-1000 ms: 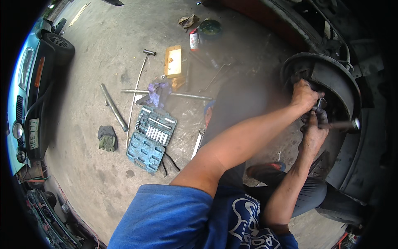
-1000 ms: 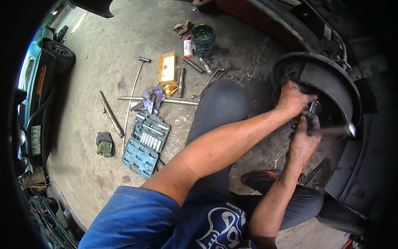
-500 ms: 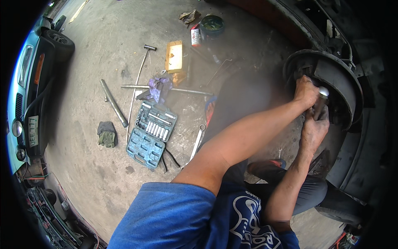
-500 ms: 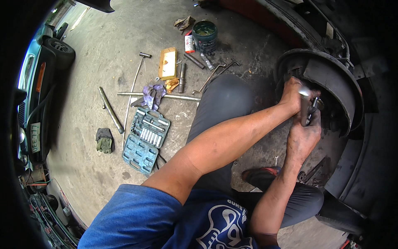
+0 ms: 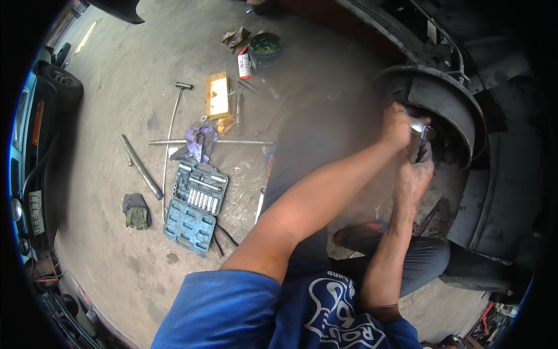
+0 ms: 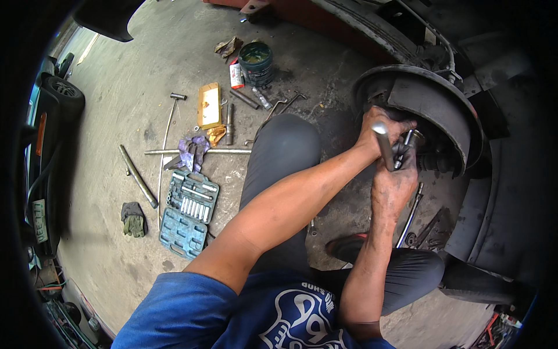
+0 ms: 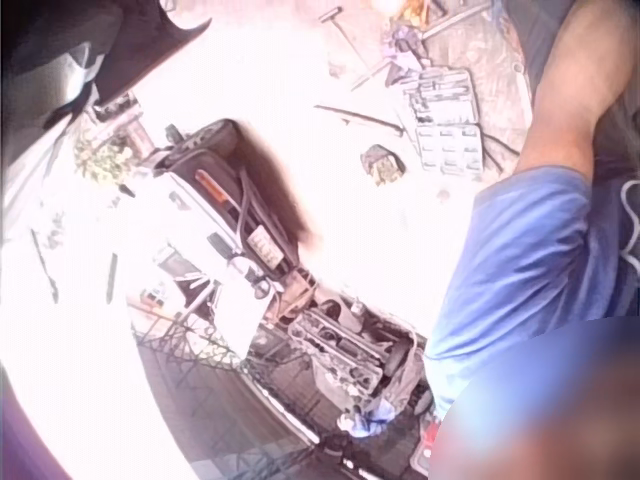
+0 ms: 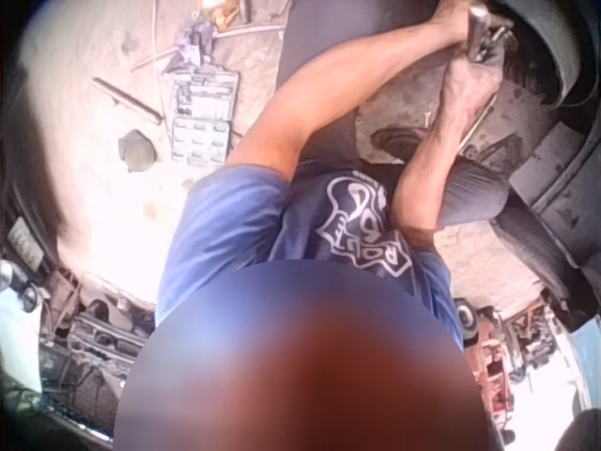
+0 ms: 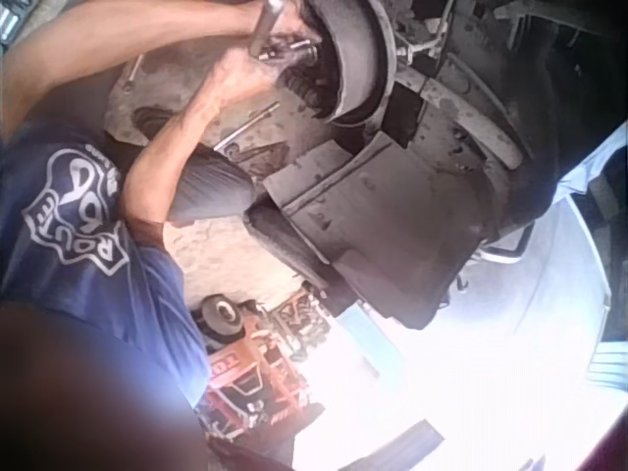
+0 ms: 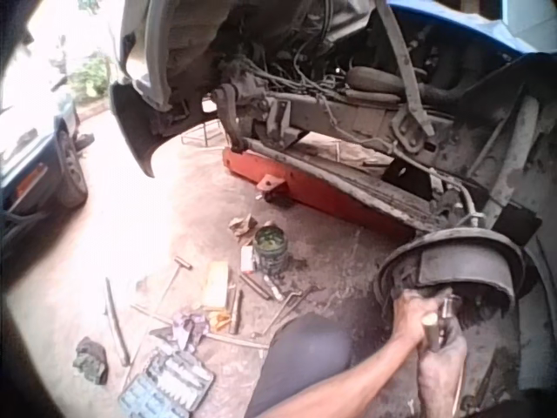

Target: The person sits on the floor and uses a socket wrench and hammer to loosen and remove bolts from a vehicle's wheel hub. They repeatedly strike the tool and adjust their grip while working on the brake drum assembly.

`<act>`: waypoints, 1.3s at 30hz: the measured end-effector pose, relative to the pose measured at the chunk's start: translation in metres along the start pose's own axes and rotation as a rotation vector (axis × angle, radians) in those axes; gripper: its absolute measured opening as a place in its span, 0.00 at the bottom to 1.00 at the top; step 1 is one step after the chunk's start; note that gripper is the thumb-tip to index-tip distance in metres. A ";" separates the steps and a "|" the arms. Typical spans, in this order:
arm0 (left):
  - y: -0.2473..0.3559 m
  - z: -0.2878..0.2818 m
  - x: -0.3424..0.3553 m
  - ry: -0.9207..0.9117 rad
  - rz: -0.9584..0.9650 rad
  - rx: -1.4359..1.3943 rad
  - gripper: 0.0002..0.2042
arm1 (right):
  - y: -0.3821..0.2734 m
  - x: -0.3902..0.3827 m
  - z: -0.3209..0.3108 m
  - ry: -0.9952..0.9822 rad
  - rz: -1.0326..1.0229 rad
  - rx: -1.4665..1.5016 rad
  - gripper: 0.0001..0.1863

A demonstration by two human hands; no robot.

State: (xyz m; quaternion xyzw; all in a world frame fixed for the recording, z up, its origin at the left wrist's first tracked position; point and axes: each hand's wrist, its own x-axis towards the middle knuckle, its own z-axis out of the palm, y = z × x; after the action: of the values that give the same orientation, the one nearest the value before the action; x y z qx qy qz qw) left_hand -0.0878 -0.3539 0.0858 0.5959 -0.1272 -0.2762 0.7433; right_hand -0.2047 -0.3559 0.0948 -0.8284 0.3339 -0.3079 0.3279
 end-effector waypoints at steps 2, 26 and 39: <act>-0.001 -0.001 0.000 0.026 -0.008 0.075 0.17 | -0.005 -0.001 0.000 -0.002 0.508 0.872 0.08; -0.021 0.004 0.012 -0.040 -0.043 -0.051 0.14 | -0.019 0.000 -0.005 0.043 0.115 0.224 0.05; -0.017 0.001 0.014 -0.091 0.009 0.089 0.12 | -0.020 0.002 -0.006 -0.001 0.068 -0.062 0.06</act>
State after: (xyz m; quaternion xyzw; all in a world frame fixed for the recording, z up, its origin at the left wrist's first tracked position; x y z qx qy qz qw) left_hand -0.0818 -0.3648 0.0678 0.6147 -0.1757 -0.2935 0.7107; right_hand -0.2011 -0.3479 0.1137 -0.8265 0.3712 -0.2855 0.3124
